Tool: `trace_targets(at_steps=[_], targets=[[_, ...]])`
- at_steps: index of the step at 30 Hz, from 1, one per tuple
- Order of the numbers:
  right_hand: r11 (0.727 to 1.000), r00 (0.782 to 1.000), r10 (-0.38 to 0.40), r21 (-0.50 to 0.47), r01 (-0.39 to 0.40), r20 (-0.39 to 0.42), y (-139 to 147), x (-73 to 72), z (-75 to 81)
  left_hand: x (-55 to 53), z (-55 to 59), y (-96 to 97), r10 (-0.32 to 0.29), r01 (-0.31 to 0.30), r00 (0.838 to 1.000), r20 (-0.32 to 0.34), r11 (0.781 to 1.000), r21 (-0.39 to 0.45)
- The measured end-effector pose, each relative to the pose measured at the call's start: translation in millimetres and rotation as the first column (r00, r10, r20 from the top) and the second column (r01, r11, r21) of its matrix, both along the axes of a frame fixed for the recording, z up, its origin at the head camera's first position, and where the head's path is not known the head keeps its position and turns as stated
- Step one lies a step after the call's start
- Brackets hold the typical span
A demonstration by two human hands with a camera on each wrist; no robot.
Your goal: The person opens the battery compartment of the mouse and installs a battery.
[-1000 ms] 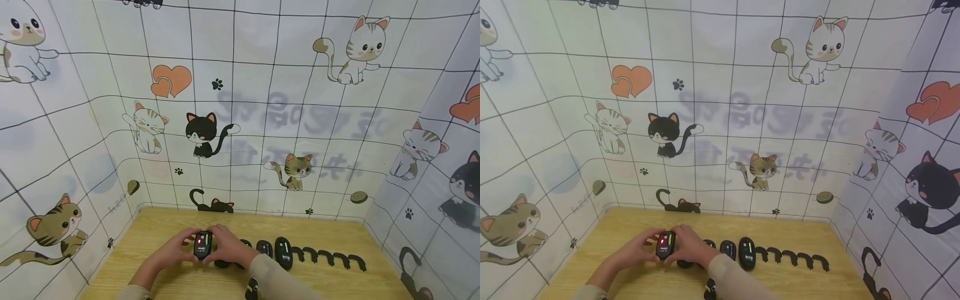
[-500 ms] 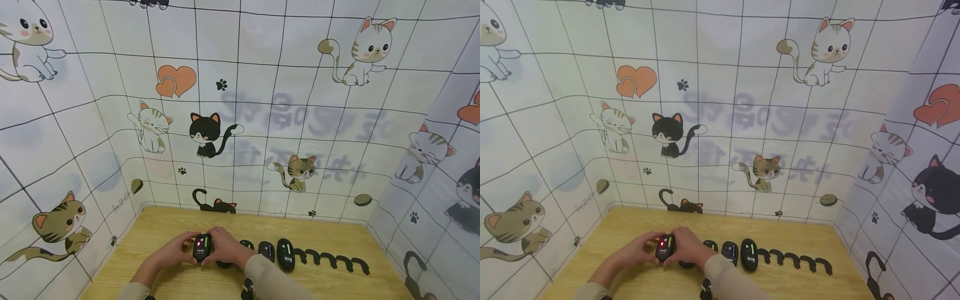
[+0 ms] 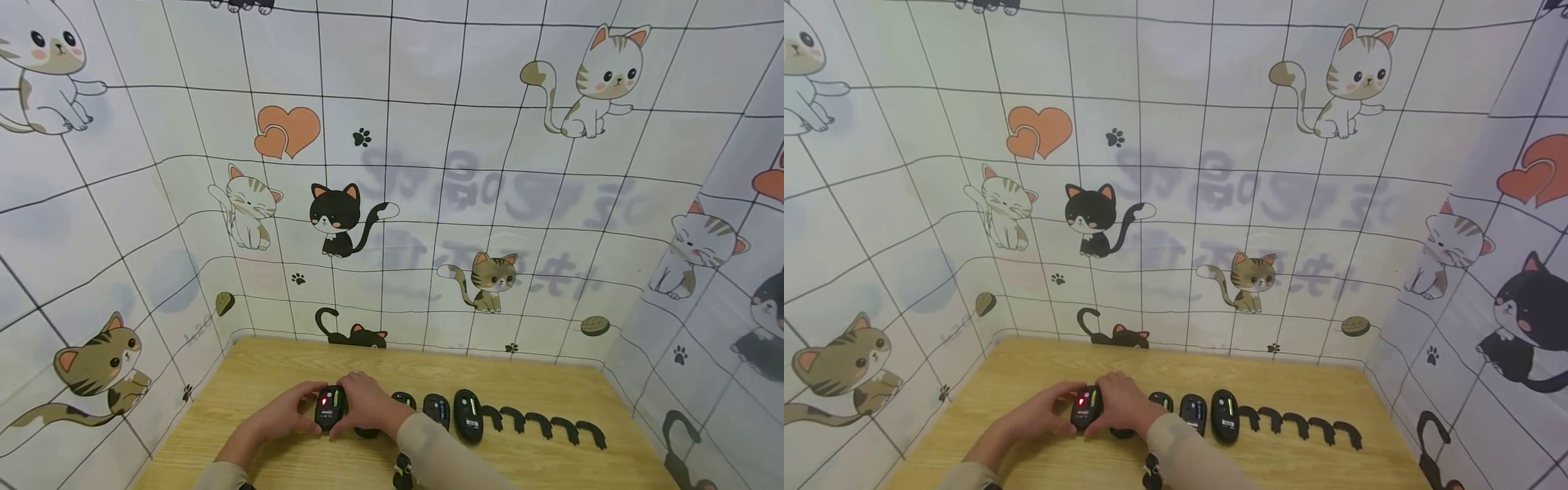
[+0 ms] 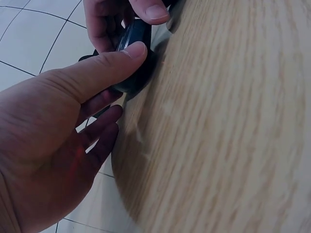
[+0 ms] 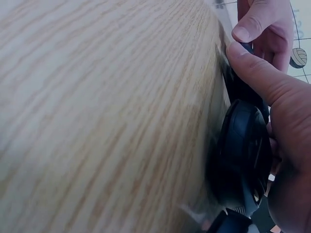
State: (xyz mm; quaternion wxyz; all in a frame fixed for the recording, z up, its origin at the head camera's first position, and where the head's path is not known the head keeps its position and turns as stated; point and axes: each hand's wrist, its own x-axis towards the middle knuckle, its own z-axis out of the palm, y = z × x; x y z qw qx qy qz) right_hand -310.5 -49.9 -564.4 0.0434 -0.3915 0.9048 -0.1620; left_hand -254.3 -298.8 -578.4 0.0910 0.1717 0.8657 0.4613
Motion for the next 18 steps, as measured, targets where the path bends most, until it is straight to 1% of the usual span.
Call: trace_targets(at_steps=[4,6,7,10,14,16,18], targets=[[1.0,1.0,-0.012,0.006,0.012,0.017,4,0.5,4.4,1.4,1.0,0.4,-0.01,0.009,0.999,-0.033,0.999,-0.032],[1.0,0.999,-0.024,0.0,0.024,0.032,11,0.6,8.5,0.2,2.1,2.7,-0.021,0.019,0.998,-0.053,0.999,-0.043],[1.0,0.999,-0.027,-0.01,0.027,0.043,16,0.5,11.1,-0.3,3.1,3.8,-0.026,0.023,0.998,-0.06,0.999,-0.043],[0.998,0.995,-0.023,-0.064,0.029,0.095,30,-0.1,18.2,1.7,7.4,4.0,-0.013,0.01,0.998,-0.067,0.999,-0.038],[0.987,0.984,-0.022,-0.156,0.05,0.178,58,-0.6,26.7,3.6,13.6,5.6,0.033,-0.034,0.998,-0.055,0.999,-0.025],[0.98,0.982,-0.029,-0.188,0.065,0.189,77,0.2,31.2,5.0,17.6,6.3,0.066,-0.067,0.996,-0.059,0.997,-0.024],[0.974,0.983,-0.036,-0.213,0.074,0.178,99,1.6,38.0,6.5,21.1,3.8,0.102,-0.105,0.991,-0.087,0.994,-0.039]])
